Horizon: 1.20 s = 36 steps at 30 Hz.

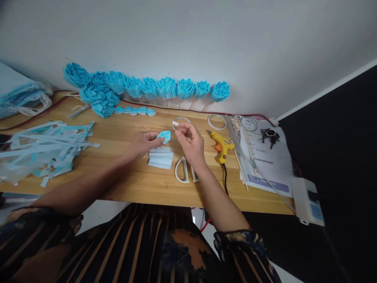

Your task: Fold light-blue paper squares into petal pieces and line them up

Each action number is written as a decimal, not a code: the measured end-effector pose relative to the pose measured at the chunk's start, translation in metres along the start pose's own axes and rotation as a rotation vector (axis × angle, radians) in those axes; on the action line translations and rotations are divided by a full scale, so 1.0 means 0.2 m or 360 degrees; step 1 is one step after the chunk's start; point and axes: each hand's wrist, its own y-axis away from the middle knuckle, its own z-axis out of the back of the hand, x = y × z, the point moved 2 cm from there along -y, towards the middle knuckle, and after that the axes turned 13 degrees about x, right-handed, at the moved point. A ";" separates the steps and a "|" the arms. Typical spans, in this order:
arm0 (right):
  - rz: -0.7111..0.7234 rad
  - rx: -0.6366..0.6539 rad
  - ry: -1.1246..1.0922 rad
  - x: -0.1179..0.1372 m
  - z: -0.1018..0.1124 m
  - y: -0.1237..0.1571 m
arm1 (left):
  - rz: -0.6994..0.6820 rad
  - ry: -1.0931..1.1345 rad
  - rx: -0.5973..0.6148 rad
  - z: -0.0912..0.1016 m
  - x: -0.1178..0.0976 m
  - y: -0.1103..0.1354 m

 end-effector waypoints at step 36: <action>0.0317 0.0268 0.0673 0.03 0.01 0.00 | -0.0222 -0.0269 0.0088 0.00 -0.01 0.01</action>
